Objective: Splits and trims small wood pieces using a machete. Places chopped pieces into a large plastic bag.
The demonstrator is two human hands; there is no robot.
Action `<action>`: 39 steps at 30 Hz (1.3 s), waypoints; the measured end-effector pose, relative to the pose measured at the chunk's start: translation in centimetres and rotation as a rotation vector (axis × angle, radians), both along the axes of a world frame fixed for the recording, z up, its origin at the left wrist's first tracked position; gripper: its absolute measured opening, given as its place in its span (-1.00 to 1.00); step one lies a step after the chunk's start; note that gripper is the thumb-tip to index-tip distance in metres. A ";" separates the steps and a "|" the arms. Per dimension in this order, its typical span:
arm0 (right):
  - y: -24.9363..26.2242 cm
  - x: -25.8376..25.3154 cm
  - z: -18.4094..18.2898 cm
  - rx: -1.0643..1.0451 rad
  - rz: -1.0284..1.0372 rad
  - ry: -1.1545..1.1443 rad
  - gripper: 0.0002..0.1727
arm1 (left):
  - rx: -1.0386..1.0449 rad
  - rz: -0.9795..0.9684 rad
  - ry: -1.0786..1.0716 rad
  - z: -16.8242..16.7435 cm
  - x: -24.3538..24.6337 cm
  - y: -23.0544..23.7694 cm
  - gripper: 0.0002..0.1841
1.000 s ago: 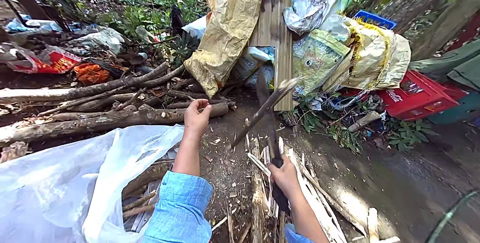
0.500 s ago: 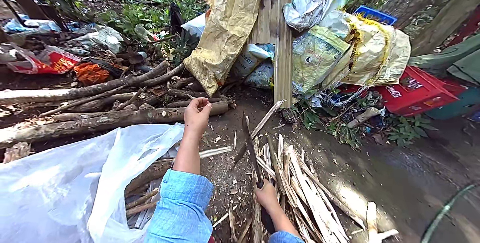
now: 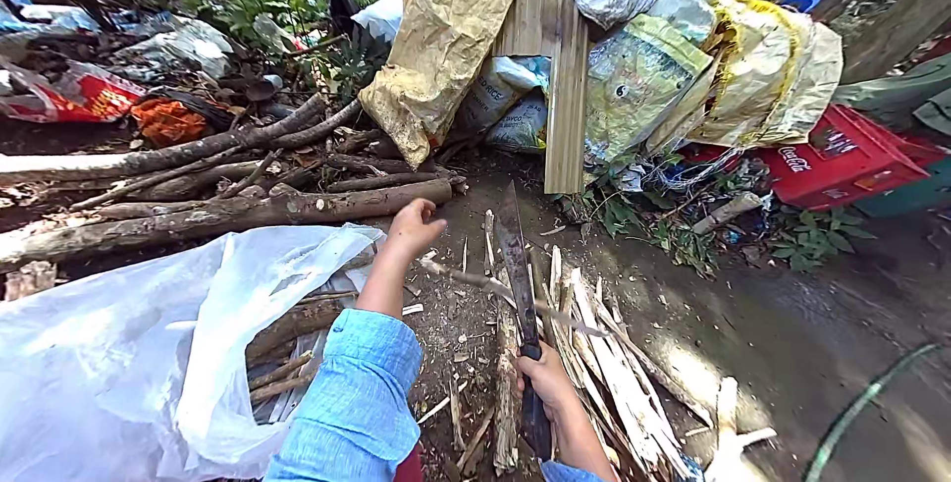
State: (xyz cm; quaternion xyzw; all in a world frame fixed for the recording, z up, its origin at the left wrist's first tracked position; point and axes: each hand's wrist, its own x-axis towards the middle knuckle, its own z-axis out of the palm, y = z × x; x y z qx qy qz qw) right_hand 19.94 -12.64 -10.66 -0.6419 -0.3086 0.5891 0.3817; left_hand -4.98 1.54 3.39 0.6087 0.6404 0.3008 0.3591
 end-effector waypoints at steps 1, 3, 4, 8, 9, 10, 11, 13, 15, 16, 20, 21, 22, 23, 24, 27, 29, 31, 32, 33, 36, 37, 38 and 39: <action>-0.1 0.4 0.0 0.009 0.006 -0.020 -0.78 | -0.079 -0.057 0.082 -0.6 0.4 0.3 -0.44; -0.2 1.1 -0.4 0.017 -0.002 -0.073 -0.75 | -0.196 -0.130 0.190 -1.5 1.0 0.7 -0.42; -0.4 1.3 -0.6 0.011 -0.014 -0.096 -0.73 | -0.224 -0.147 0.228 -1.8 1.2 0.7 -0.42; -1.5 1.9 -2.4 -0.093 -0.050 -0.151 -0.73 | -0.211 -0.169 0.293 -2.4 0.9 0.4 -0.42; -1.9 2.0 -3.2 -0.125 -0.041 -0.165 -0.75 | -0.214 -0.172 0.294 -2.7 0.7 0.4 -0.43; -2.2 2.0 -4.2 -0.148 -0.026 -0.191 -0.76 | -0.227 -0.181 0.285 -3.0 0.4 0.4 -0.43; -2.5 2.0 -5.1 -0.175 0.002 -0.217 -0.76 | -0.250 -0.200 0.273 -3.6 -0.1 0.6 -0.43; -3.2 1.8 -7.0 -0.229 0.081 -0.232 -0.72 | -0.306 -0.253 0.289 -5.3 -1.9 1.0 -0.41; -4.0 1.1 -8.6 -0.262 0.172 -0.238 -0.70 | -0.381 -0.268 0.389 -7.1 -4.5 0.8 -0.40; -4.4 0.6 -9.5 -0.275 0.229 -0.263 -0.69 | -0.420 -0.258 0.450 -8.3 -5.9 0.3 -0.39; -5.2 -1.4 -12.2 -0.360 0.487 -0.535 -0.58 | -0.570 -0.196 0.608 -15.2 -10.5 -2.5 -0.37; -5.4 -2.0 -12.5 -0.390 0.529 -0.607 -0.53 | -0.590 -0.174 0.609 -17.3 -11.3 -3.1 -0.36; -5.8 -2.7 -12.9 -0.410 0.546 -0.660 -0.47 | -0.603 -0.146 0.605 -19.2 -11.9 -3.7 -0.35; -6.2 -3.2 -13.4 -0.423 0.557 -0.708 -0.41 | -0.606 -0.111 0.598 -20.9 -12.2 -4.2 -0.37; -6.7 -3.5 -14.0 -0.434 0.572 -0.753 -0.34 | -0.611 -0.079 0.591 -22.4 -12.2 -4.6 -0.40; -7.3 -3.5 -15.8 -0.474 0.638 -0.862 -0.16 | -0.621 -0.028 0.602 -25.8 -11.2 -5.0 -0.48; -7.1 -3.2 -16.4 -0.499 0.675 -0.894 -0.14 | -0.607 -0.033 0.592 -27.1 -10.2 -4.7 -0.47; -6.2 -3.1 -16.5 -0.490 0.676 -0.923 -0.32 | -0.583 -0.048 0.580 -28.1 -9.4 -4.1 -0.44; -5.6 -3.2 -16.6 -0.446 0.639 -0.954 -0.44 | -0.573 -0.057 0.576 -28.7 -9.1 -3.8 -0.42; -4.6 -3.2 -16.7 -0.375 0.581 -1.000 -0.53 | -0.566 -0.070 0.571 -29.2 -8.8 -3.6 -0.40; 0.0 -2.4 -16.0 -0.211 0.441 -1.069 -0.54 | -0.578 -0.109 0.590 -30.6 -8.0 -3.1 -0.31; 1.7 -1.7 -15.6 -0.178 0.421 -1.085 -0.51 | -0.592 -0.120 0.606 -30.8 -7.7 -2.9 -0.29; 3.1 -0.9 -15.4 -0.161 0.427 -1.112 -0.47 | -0.599 -0.127 0.624 -30.8 -7.4 -2.9 -0.29; 4.3 0.0 -15.3 -0.154 0.446 -1.141 -0.42 | -0.599 -0.130 0.636 -30.7 -7.1 -3.1 -0.31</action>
